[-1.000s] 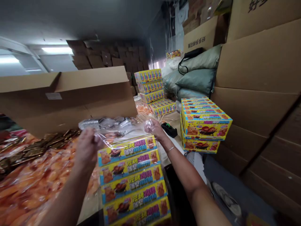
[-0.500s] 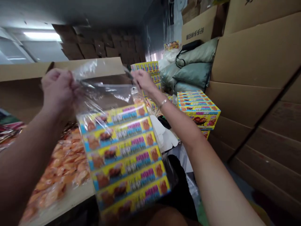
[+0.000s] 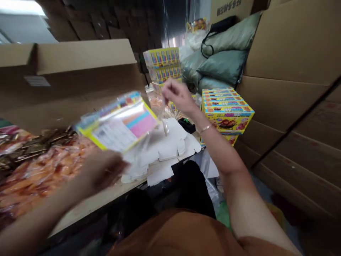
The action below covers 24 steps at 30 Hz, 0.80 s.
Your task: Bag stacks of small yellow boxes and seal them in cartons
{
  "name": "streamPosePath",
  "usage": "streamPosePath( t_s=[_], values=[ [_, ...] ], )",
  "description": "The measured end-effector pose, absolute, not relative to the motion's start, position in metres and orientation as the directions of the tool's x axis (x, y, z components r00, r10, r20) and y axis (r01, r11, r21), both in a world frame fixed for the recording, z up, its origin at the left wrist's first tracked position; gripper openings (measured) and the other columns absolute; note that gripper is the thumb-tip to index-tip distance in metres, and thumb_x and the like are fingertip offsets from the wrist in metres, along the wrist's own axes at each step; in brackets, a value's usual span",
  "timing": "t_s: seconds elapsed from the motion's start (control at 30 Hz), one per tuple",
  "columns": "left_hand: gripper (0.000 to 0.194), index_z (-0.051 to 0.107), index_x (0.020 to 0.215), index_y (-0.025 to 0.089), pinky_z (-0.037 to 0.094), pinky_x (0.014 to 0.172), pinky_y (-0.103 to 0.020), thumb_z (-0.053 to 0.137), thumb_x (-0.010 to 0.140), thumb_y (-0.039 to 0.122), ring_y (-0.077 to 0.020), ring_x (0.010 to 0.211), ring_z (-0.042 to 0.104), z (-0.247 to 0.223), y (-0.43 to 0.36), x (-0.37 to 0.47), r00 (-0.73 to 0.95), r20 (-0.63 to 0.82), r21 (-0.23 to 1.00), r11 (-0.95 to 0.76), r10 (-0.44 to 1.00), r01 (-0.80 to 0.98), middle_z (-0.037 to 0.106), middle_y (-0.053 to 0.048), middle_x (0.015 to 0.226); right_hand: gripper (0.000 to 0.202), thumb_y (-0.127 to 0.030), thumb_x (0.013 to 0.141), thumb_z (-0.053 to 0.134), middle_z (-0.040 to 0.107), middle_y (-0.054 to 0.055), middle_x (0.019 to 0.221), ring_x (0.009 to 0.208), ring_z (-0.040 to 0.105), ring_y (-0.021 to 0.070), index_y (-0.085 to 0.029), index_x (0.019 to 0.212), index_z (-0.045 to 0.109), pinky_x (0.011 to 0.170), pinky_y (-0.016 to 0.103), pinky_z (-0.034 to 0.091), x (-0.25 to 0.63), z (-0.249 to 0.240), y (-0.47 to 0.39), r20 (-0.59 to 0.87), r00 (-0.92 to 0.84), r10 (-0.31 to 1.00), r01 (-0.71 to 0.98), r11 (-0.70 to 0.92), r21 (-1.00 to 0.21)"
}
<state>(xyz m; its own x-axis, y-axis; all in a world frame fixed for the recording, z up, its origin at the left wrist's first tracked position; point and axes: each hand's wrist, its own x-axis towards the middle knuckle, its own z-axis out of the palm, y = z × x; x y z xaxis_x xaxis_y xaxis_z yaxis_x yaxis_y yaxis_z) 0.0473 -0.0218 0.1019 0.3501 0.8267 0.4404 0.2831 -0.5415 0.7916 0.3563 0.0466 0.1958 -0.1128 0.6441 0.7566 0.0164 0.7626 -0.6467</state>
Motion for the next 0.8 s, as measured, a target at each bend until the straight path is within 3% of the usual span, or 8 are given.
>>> streamPosePath(
  t_s=[0.1, 0.2, 0.3, 0.37, 0.43, 0.57, 0.63, 0.8],
  values=[
    [0.026, 0.060, 0.072, 0.020, 0.045, 0.061, -0.029, 0.058, 0.095, 0.033, -0.0170, 0.058, 0.056, 0.044, -0.032, 0.083, 0.824, 0.175, 0.387, -0.807, 0.539, 0.446, 0.060, -0.003, 0.062, 0.046, -0.059, 0.077, 0.078, 0.058, -0.005, 0.064, 0.062, 0.055, 0.0077, -0.018, 0.072, 0.058, 0.063, 0.020, 0.046, 0.390, 0.095, 0.037, 0.636, -0.056, 0.770, 0.032, 0.638, -0.769],
    [0.019, 0.063, 0.099, 0.018, 0.047, 0.067, -0.031, 0.046, 0.100, 0.028, -0.0222, 0.074, 0.067, 0.008, -0.038, 0.109, 0.869, -0.058, 0.155, -0.856, 0.491, 0.493, 0.070, -0.008, 0.081, 0.051, -0.066, 0.074, 0.077, 0.061, -0.002, 0.075, 0.072, 0.058, 0.0112, -0.020, 0.074, 0.056, 0.073, 0.025, 0.048, 0.422, 0.027, 0.009, 0.524, 0.157, 0.837, -0.003, 0.531, -0.848],
    [0.037, 0.057, 0.126, 0.018, 0.048, 0.066, -0.029, 0.056, 0.096, 0.040, -0.0220, 0.078, 0.069, 0.008, -0.046, 0.116, 0.867, -0.254, 0.325, -0.807, 0.428, 0.494, 0.073, -0.006, 0.088, 0.048, -0.067, 0.078, 0.072, 0.066, 0.005, 0.103, 0.097, 0.063, 0.0184, -0.022, 0.088, 0.061, 0.089, 0.033, 0.050, 0.435, -0.007, -0.037, 0.398, 0.192, 0.897, 0.086, 0.388, -0.918],
    [0.043, 0.060, 0.123, 0.020, 0.046, 0.060, -0.025, 0.063, 0.091, 0.048, -0.0181, 0.070, 0.067, 0.024, -0.049, 0.119, 0.895, -0.401, 0.537, -0.741, 0.195, 0.402, 0.071, -0.001, 0.081, 0.057, -0.066, 0.076, 0.074, 0.062, 0.010, 0.125, 0.112, 0.062, 0.0241, -0.023, 0.112, 0.061, 0.097, 0.039, 0.049, 0.425, -0.022, -0.064, 0.295, 0.146, 0.944, 0.179, 0.268, -0.947],
    [0.035, 0.065, 0.112, 0.020, 0.049, 0.064, -0.025, 0.065, 0.090, 0.047, -0.0169, 0.074, 0.067, 0.045, -0.046, 0.130, 0.935, -0.347, 0.624, -0.728, 0.070, 0.286, 0.072, -0.001, 0.085, 0.078, -0.059, 0.070, 0.081, 0.057, 0.014, 0.135, 0.115, 0.062, 0.0263, -0.023, 0.133, 0.051, 0.097, 0.041, 0.050, 0.405, -0.033, -0.082, 0.195, 0.138, 0.971, 0.263, 0.154, -0.952],
    [0.041, 0.062, 0.125, 0.015, 0.041, 0.109, -0.044, 0.064, 0.085, 0.021, -0.0293, 0.129, 0.054, 0.065, -0.015, 0.186, 0.944, 0.033, 0.189, -0.930, 0.327, 0.316, 0.061, -0.016, 0.136, 0.058, -0.038, 0.078, 0.072, 0.066, 0.002, 0.089, 0.076, 0.062, 0.0159, -0.018, 0.128, 0.051, 0.074, 0.031, 0.050, 0.368, -0.047, -0.086, 0.123, 0.172, 0.977, 0.257, 0.076, -0.964],
    [0.042, 0.066, 0.119, 0.014, 0.036, 0.112, -0.052, 0.068, 0.078, 0.019, -0.0330, 0.131, 0.052, 0.061, 0.005, 0.218, 0.936, -0.049, 0.026, -0.937, 0.348, 0.349, 0.063, -0.017, 0.134, 0.040, -0.033, 0.079, 0.065, 0.058, -0.005, 0.073, 0.065, 0.056, 0.0126, -0.018, 0.115, 0.054, 0.066, 0.027, 0.047, 0.362, -0.051, -0.086, 0.166, 0.194, 0.967, 0.219, 0.122, -0.968],
    [0.015, 0.071, 0.083, 0.016, 0.047, 0.073, -0.029, 0.057, 0.077, 0.015, -0.0186, 0.074, 0.065, 0.041, 0.034, 0.258, 0.905, -0.337, 0.311, -0.877, 0.259, 0.367, 0.073, -0.005, 0.078, 0.015, -0.030, 0.081, 0.061, 0.058, -0.003, 0.074, 0.064, 0.054, 0.0124, -0.021, 0.090, 0.052, 0.062, 0.025, 0.044, 0.362, -0.051, -0.107, 0.333, 0.459, 0.823, 0.405, 0.139, -0.904]
  ],
)
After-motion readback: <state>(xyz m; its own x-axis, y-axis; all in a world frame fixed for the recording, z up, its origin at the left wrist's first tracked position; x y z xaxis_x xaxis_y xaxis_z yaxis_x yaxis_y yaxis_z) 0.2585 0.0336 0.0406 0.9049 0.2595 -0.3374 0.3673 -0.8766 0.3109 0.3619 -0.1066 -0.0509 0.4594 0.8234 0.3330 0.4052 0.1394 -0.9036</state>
